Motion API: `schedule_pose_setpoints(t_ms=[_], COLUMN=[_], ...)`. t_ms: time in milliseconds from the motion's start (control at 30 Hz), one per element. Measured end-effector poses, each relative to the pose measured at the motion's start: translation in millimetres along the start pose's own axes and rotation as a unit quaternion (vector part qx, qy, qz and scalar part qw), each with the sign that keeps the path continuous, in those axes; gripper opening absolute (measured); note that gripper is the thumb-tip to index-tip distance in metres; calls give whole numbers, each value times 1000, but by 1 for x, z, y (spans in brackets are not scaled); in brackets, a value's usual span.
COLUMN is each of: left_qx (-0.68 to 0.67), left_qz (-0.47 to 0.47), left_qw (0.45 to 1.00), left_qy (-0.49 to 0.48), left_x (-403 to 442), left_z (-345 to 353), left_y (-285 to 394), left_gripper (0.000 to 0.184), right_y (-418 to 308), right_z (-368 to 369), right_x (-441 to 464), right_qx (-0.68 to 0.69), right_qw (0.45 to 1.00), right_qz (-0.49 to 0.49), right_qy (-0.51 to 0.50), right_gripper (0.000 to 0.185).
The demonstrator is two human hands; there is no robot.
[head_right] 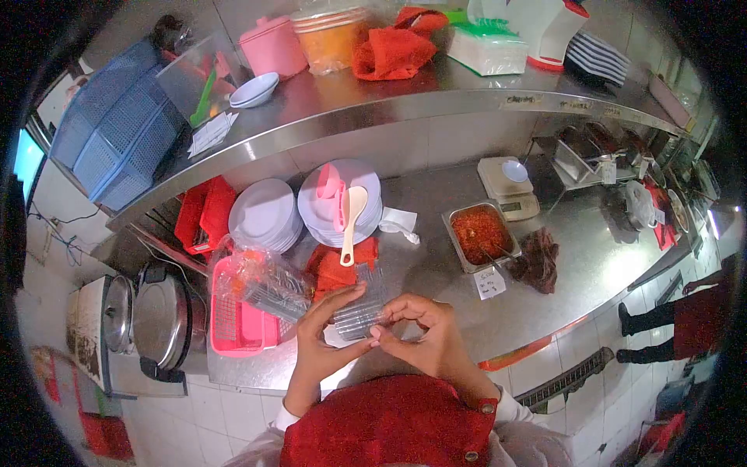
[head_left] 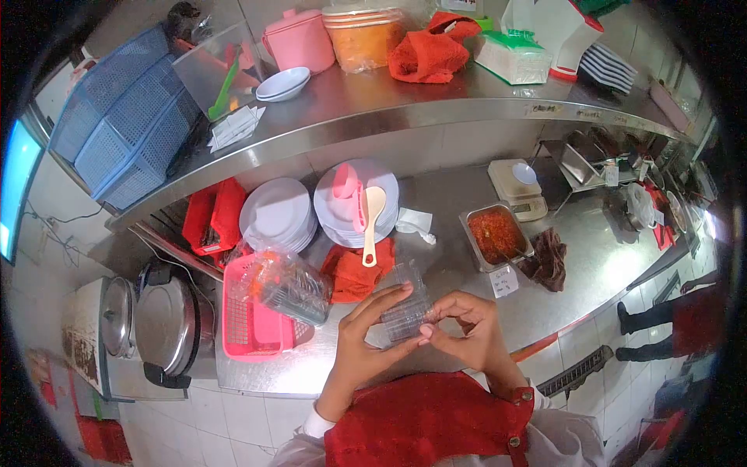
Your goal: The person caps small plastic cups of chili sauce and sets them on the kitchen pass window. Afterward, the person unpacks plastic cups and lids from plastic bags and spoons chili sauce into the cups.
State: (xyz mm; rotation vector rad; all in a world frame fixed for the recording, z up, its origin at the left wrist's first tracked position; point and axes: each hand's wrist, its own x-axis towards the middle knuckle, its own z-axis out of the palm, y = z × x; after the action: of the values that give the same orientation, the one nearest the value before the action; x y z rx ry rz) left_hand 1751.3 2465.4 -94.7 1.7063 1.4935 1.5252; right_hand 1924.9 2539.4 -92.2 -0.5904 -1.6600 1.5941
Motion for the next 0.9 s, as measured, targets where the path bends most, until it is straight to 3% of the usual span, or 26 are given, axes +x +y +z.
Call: schedule_pose_setpoints(t_ms=[200,467,900], left_qx=[-8,29,42], left_qz=[-51,-16,-15], left_qw=[999,999,999], left_qy=[14,5,4], left_x=[0,1,-2], left_z=[0,-1,2], left_y=[6,8,-3], left_gripper=[64,61,64], right_y=[-5,-2,5], right_z=[-2,0,3], right_x=[0,1,1], right_qx=[-20,14,-40], right_qw=[999,1000,999], right_qz=[8,-13,-16], right_qy=[30,-13,19], right_gripper=[19,22,25])
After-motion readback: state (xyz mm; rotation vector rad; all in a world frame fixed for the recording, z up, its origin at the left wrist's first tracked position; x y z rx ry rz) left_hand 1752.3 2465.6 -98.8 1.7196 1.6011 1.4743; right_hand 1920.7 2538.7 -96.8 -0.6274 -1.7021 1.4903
